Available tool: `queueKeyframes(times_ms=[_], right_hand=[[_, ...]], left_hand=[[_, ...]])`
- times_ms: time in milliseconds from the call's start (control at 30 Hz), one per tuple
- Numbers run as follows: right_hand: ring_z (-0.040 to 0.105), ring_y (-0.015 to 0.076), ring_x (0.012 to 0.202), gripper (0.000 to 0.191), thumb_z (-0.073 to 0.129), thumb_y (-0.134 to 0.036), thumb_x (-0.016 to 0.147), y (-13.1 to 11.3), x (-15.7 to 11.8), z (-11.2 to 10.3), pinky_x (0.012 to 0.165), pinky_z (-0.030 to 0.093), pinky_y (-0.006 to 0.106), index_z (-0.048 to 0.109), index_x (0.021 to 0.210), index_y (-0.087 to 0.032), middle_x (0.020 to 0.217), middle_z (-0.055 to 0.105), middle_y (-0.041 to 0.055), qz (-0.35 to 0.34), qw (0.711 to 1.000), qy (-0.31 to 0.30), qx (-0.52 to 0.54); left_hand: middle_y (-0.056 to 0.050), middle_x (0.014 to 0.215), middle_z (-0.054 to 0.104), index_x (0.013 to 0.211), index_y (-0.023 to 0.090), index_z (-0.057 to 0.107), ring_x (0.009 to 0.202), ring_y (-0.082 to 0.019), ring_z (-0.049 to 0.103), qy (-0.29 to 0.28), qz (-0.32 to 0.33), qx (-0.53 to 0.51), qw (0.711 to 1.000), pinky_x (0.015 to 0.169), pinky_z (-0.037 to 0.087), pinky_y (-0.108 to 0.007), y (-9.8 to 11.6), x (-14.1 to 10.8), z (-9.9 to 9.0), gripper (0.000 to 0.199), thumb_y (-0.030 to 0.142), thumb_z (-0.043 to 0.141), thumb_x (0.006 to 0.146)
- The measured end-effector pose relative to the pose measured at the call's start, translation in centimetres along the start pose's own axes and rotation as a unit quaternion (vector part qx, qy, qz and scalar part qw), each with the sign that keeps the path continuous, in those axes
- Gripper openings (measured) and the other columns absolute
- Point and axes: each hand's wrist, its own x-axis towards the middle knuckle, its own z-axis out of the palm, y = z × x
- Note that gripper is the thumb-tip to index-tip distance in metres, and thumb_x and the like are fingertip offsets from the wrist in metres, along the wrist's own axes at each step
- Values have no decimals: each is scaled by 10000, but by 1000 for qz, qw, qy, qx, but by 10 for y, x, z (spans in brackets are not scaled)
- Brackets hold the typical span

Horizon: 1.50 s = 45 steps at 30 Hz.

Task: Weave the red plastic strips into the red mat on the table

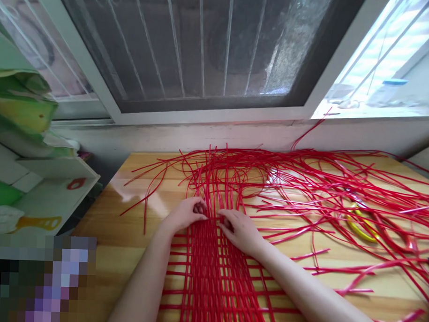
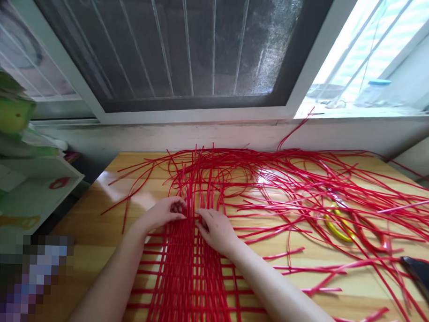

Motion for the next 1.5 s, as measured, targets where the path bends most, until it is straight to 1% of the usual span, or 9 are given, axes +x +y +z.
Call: queueKeyframes(times_ms=[133, 400, 567, 700, 867, 1000, 1167, 1367, 1500], right_hand=[[527, 179, 835, 238, 432, -204, 805, -5, -3, -10, 733, 403, 297, 547, 1012, -175, 901, 601, 74, -14, 1000, -10, 0], [543, 187, 848, 196, 514, -207, 767, -16, 7, -38, 733, 389, 297, 581, 951, -216, 910, 607, 48, 43, 996, -78, -21], [538, 186, 833, 168, 508, -200, 778, -32, 25, -15, 702, 389, 287, 579, 930, -187, 884, 597, 61, 30, 996, -72, -37], [544, 163, 769, 104, 475, -189, 798, -26, 30, 10, 668, 388, 263, 575, 816, -165, 811, 604, 59, 49, 998, -42, -14], [552, 130, 661, 112, 424, -197, 809, -14, 27, 18, 593, 374, 226, 530, 837, -178, 753, 612, 27, 94, 994, 6, 54], [538, 127, 602, 102, 412, -206, 799, -11, 28, 17, 549, 345, 221, 510, 815, -186, 695, 598, 12, 110, 992, 11, 52], [533, 131, 593, 116, 412, -249, 807, -10, 28, 17, 539, 343, 223, 511, 823, -190, 670, 587, 5, 119, 990, 15, 73], [508, 121, 599, 125, 436, -248, 792, -9, 26, 17, 557, 374, 223, 542, 810, -185, 687, 568, 7, 70, 987, 50, 136], [492, 118, 594, 135, 444, -254, 783, -9, 26, 16, 559, 386, 229, 557, 804, -183, 692, 568, 8, 72, 983, 59, 157]], left_hand=[[25, 678, 547, 784, 166, 544, 638, -114, 504, -10, -10, 35, 999, 598, 395, -224, -1, -3, -4, 212, 210, 650, 606], [46, 631, 510, 680, 174, 486, 589, -105, 461, 18, -14, 88, 996, 552, 350, -215, 10, -7, -12, 181, 210, 647, 604], [37, 653, 519, 694, 171, 470, 606, -109, 470, 18, -20, 88, 996, 561, 359, -221, 14, -11, -16, 187, 228, 634, 624], [38, 655, 519, 723, 174, 464, 591, -98, 491, 27, 3, 10, 1000, 545, 379, -210, 19, -10, -15, 192, 331, 572, 703], [9, 674, 551, 773, 166, 479, 567, -99, 538, 111, -10, -99, 989, 575, 437, -239, 14, 4, -1, 201, 328, 373, 826], [-19, 762, 622, 795, 171, 568, 689, -125, 571, 123, 1, -19, 992, 676, 449, -257, 5, 10, 13, 100, 232, 504, 747], [-23, 748, 644, 750, 172, 611, 688, -139, 575, 113, -36, 93, 989, 652, 437, -256, 4, 7, 16, 99, 226, 540, 707], [-46, 759, 644, 845, 163, 604, 658, -146, 570, 143, -77, 121, 979, 607, 412, -262, 4, 9, 20, 170, 246, 538, 712], [-32, 764, 644, 928, 183, 594, 670, -143, 570, 161, -111, 128, 972, 597, 388, -248, 7, 12, 27, 225, 272, 535, 729]])
